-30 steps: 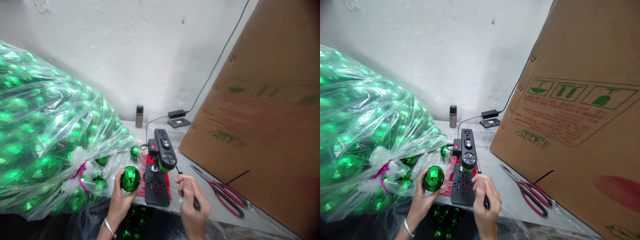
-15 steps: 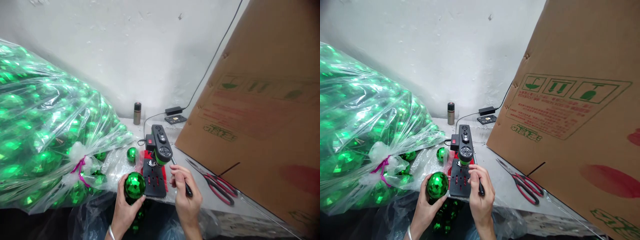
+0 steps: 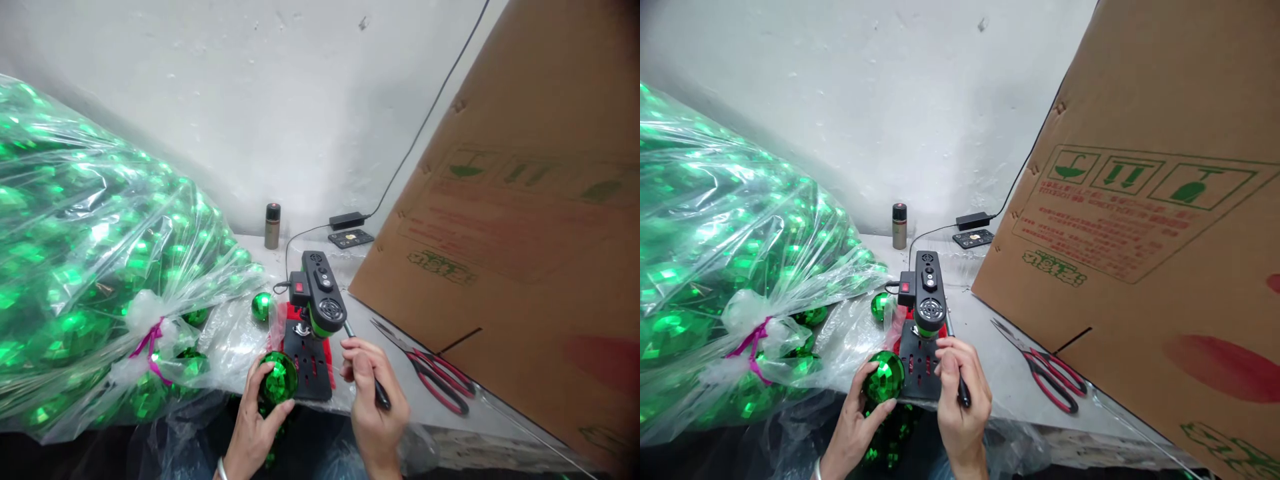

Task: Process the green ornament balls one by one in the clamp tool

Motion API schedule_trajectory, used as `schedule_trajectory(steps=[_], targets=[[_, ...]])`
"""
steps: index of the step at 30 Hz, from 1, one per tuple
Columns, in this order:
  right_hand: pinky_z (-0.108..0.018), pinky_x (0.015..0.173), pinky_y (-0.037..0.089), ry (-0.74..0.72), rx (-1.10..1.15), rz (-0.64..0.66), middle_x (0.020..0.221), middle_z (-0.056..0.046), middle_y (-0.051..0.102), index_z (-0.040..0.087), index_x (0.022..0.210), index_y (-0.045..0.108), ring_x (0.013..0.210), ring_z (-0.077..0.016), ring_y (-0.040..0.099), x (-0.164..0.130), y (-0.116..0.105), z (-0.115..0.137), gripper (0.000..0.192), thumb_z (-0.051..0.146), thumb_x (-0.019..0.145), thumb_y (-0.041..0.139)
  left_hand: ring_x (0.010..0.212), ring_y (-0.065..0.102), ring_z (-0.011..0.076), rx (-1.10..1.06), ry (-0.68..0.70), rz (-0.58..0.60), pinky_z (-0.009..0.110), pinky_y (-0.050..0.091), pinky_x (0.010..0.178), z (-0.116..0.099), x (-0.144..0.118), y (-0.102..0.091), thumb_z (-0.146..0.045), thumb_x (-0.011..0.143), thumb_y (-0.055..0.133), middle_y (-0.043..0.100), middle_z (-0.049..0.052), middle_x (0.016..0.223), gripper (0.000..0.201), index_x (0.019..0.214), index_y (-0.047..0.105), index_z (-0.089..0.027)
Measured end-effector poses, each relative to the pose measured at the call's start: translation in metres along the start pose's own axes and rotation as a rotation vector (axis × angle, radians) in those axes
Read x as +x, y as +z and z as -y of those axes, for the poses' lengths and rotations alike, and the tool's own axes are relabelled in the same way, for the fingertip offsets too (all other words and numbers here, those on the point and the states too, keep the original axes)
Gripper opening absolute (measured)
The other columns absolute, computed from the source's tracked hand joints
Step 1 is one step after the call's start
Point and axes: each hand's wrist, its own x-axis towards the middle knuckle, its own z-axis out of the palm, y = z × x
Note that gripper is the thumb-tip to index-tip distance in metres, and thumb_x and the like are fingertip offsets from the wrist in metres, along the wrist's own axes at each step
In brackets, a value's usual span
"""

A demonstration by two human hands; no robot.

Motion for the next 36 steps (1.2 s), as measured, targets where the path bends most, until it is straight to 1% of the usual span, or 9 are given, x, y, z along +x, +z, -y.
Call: schedule_trajectory(steps=[6, 11, 14, 18, 21, 25, 28, 31, 36], targets=[[-0.025, 0.056, 0.052, -0.008, 0.01, 0.0, 0.092, -0.006, 0.072, 0.02, 0.087, 0.071, 0.063, -0.0116, 0.062, 0.0, 0.001, 0.002, 0.023, 0.022, 0.104, 0.055, 0.136, 0.064, 0.035, -0.463, -0.244, 0.134, 0.048, 0.056, 0.11, -0.014, -0.004, 0.003, -0.072, 0.079, 0.078, 0.063, 0.012, 0.151, 0.085, 0.15, 0.051, -0.033], [-0.026, 0.058, 0.052, -0.004, 0.005, 0.002, 0.091, -0.005, 0.072, 0.02, 0.087, 0.07, 0.065, -0.0129, 0.063, 0.001, 0.001, 0.002, 0.023, 0.022, 0.104, 0.055, 0.123, 0.072, 0.0337, -0.772, -0.459, 0.123, 0.052, 0.059, 0.106, -0.017, -0.009, 0.006, -0.081, 0.082, 0.068, 0.073, 0.013, 0.137, 0.072, 0.129, 0.073, -0.027], [-0.026, 0.058, 0.051, -0.004, -0.008, 0.005, 0.09, -0.005, 0.072, 0.02, 0.086, 0.07, 0.063, -0.0123, 0.061, 0.002, 0.0, 0.003, 0.024, 0.023, 0.104, 0.055, 0.113, 0.077, 0.0315, -0.884, -0.532, 0.144, 0.053, 0.058, 0.108, -0.017, -0.007, 0.003, -0.079, 0.079, 0.074, 0.079, 0.013, 0.125, 0.066, 0.116, 0.08, -0.024], [-0.026, 0.055, 0.051, 0.002, -0.019, 0.001, 0.088, -0.006, 0.073, 0.02, 0.084, 0.07, 0.06, -0.0123, 0.059, 0.003, 0.0, 0.005, 0.027, 0.024, 0.105, 0.054, 0.106, 0.079, 0.0277, -0.998, -0.603, 0.223, 0.043, 0.061, 0.104, -0.018, 0.001, -0.001, -0.077, 0.076, 0.079, 0.081, 0.014, 0.121, 0.067, 0.114, 0.081, -0.021], [-0.025, 0.054, 0.049, -0.017, -0.036, 0.006, 0.088, -0.006, 0.073, 0.019, 0.083, 0.069, 0.061, -0.0125, 0.06, 0.008, 0.001, 0.007, 0.027, 0.023, 0.105, 0.053, 0.106, 0.079, 0.0254, -1.054, -0.653, 0.206, 0.036, 0.062, 0.099, -0.018, 0.005, 0.002, -0.067, 0.087, 0.075, 0.081, 0.017, 0.12, 0.058, 0.114, 0.08, -0.016], [-0.024, 0.055, 0.045, -0.077, -0.052, 0.019, 0.081, -0.003, 0.07, 0.02, 0.081, 0.064, 0.064, -0.0125, 0.061, 0.022, 0.002, 0.012, 0.028, 0.018, 0.105, 0.052, 0.109, 0.078, 0.0278, -0.908, -0.63, 0.06, 0.04, 0.061, 0.1, -0.016, 0.007, 0.014, -0.057, 0.093, 0.072, 0.079, 0.017, 0.123, 0.052, 0.124, 0.074, -0.015], [-0.023, 0.053, 0.04, -0.098, -0.03, 0.024, 0.072, 0.001, 0.063, 0.021, 0.075, 0.057, 0.062, -0.0111, 0.058, 0.033, 0.005, 0.019, 0.032, 0.016, 0.106, 0.049, 0.129, 0.068, 0.0323, -0.572, -0.386, -0.046, 0.046, 0.051, 0.115, -0.016, 0.014, 0.023, -0.058, 0.084, 0.081, 0.071, 0.014, 0.139, 0.069, 0.138, 0.063, -0.02], [-0.023, 0.053, 0.038, -0.102, -0.018, 0.038, 0.068, 0.003, 0.057, 0.021, 0.073, 0.052, 0.06, -0.0098, 0.054, 0.039, 0.006, 0.024, 0.034, 0.014, 0.106, 0.047, 0.145, 0.054, 0.0354, -0.242, -0.145, -0.05, 0.05, 0.037, 0.127, -0.017, 0.028, 0.033, -0.056, 0.077, 0.086, 0.062, 0.014, 0.151, 0.079, 0.142, 0.058, -0.021], [-0.022, 0.059, 0.042, -0.092, -0.006, 0.068, 0.07, 0.003, 0.055, 0.022, 0.075, 0.05, 0.065, -0.0097, 0.055, 0.038, 0.003, 0.023, 0.032, 0.011, 0.105, 0.047, 0.143, 0.055, 0.0396, 0.091, 0.015, 0.031, 0.06, 0.037, 0.124, -0.006, 0.048, 0.051, -0.052, 0.076, 0.082, 0.062, 0.017, 0.149, 0.079, 0.143, 0.054, -0.02]])
